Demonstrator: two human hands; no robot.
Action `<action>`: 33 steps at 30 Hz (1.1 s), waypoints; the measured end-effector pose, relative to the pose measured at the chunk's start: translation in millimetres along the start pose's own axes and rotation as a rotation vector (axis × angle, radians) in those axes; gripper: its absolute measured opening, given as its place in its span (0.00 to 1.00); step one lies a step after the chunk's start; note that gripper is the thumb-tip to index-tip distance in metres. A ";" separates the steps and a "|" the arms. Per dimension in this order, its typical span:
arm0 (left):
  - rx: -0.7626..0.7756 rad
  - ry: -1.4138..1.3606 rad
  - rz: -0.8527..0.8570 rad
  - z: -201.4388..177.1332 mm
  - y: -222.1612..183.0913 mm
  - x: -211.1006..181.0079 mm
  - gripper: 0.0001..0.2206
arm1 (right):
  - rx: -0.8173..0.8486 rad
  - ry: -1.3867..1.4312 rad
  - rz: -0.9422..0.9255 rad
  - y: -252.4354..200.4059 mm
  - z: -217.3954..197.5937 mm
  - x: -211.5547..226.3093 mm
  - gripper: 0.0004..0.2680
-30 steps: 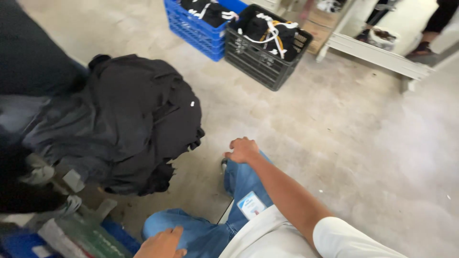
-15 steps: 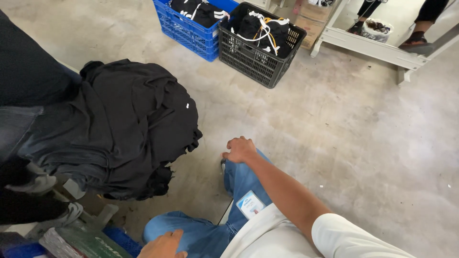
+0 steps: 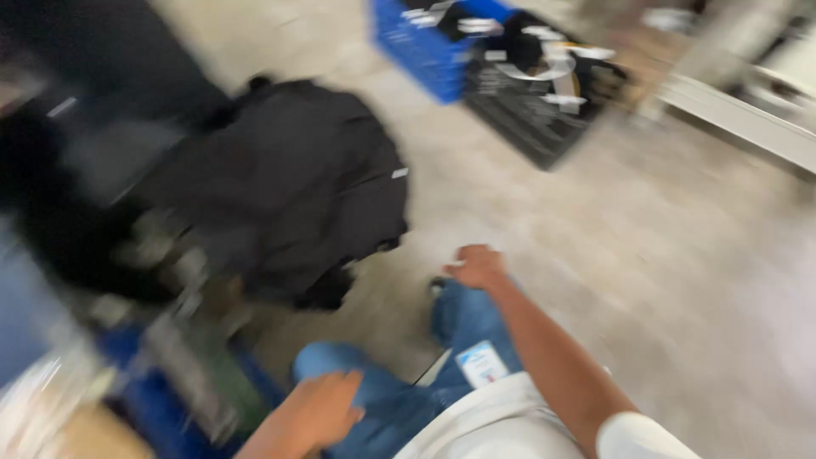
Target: Sorting and stacking black garments from a pile onto a table in a factory setting
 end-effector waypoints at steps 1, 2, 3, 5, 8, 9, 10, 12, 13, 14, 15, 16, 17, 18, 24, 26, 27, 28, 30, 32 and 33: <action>-0.012 -0.042 -0.057 -2.6 -1.8 -1.6 0.24 | 0.017 -0.026 -0.065 -3.5 -1.7 8.4 0.22; -0.033 -0.012 -0.043 -6.9 -3.4 -6.8 0.21 | 0.027 -0.031 -0.027 -5.7 -4.8 8.9 0.23; -0.047 0.017 -0.021 -12.9 -5.7 -13.2 0.18 | 0.040 -0.038 0.022 -10.9 -10.3 4.8 0.24; 0.056 -0.066 -0.036 -42.1 -29.4 -26.0 0.19 | 0.044 -0.057 -0.024 -18.5 -13.7 16.3 0.24; 0.133 -0.115 -0.016 -51.3 -35.6 -32.3 0.19 | 0.033 -0.052 -0.006 -24.8 -25.8 24.5 0.24; 0.122 -0.085 -0.002 -49.8 -33.8 -31.0 0.19 | 0.032 -0.032 0.048 -29.7 -27.4 22.8 0.24; 0.117 -0.097 -0.019 -56.3 -39.0 -30.5 0.19 | 0.035 -0.039 0.029 -32.5 -28.7 29.9 0.24; 0.210 -0.090 -0.029 -62.6 -47.7 -36.6 0.24 | 0.050 -0.006 0.052 -40.3 -33.9 30.7 0.25; 0.201 -0.095 -0.035 -58.9 -45.3 -34.0 0.24 | 0.045 -0.011 0.042 -40.0 -35.0 34.3 0.25; 0.186 -0.071 -0.037 -56.0 -42.1 -31.6 0.24 | 0.045 -0.010 0.054 -39.3 -35.7 35.7 0.25; 0.178 -0.048 -0.032 -51.0 -39.0 -31.8 0.25 | 0.051 -0.009 0.074 -42.2 -33.8 32.7 0.25; 0.176 -0.053 -0.032 -48.6 -38.3 -31.6 0.25 | 0.051 -0.014 0.072 -41.7 -33.8 33.5 0.25; 0.153 -0.049 -0.038 -48.0 -36.6 -30.9 0.23 | 0.048 -0.011 0.071 -41.8 -33.5 33.2 0.24; 0.130 -0.045 -0.044 -47.5 -34.4 -30.2 0.22 | 0.045 -0.008 0.069 -41.3 -33.3 32.7 0.24; 0.179 -0.046 -0.066 -52.9 -41.2 -33.0 0.30 | 0.035 0.013 0.078 -42.1 -33.3 30.0 0.23; 0.087 -0.111 -0.044 -46.9 -34.0 -27.2 0.29 | 0.009 0.028 0.024 -28.1 -27.0 21.8 0.24; -0.002 -0.178 -0.017 -45.9 -30.7 -26.7 0.27 | -0.012 0.040 -0.024 -22.6 -23.5 18.2 0.24; 0.001 -0.183 -0.020 -46.9 -31.8 -27.5 0.27 | -0.007 0.037 -0.027 -21.7 -22.2 16.7 0.24; 0.005 -0.179 -0.016 -48.8 -34.1 -28.9 0.28 | -0.004 0.032 -0.026 -18.9 -20.4 14.4 0.26; 0.000 -0.177 -0.015 -45.6 -32.6 -28.8 0.28 | -0.005 0.037 -0.031 -19.6 -19.3 15.0 0.25; -0.008 -0.165 -0.010 -45.7 -31.4 -28.0 0.27 | -0.012 0.048 -0.032 -19.3 -19.9 15.7 0.25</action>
Point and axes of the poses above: each hand's wrist, its own y-axis towards the middle knuckle, its own z-axis out of the palm, x = y × z, the point moved 8 cm from there along y, towards the middle knuckle, and after that the axes turned 5 degrees about -x, right-handed, at the moved point
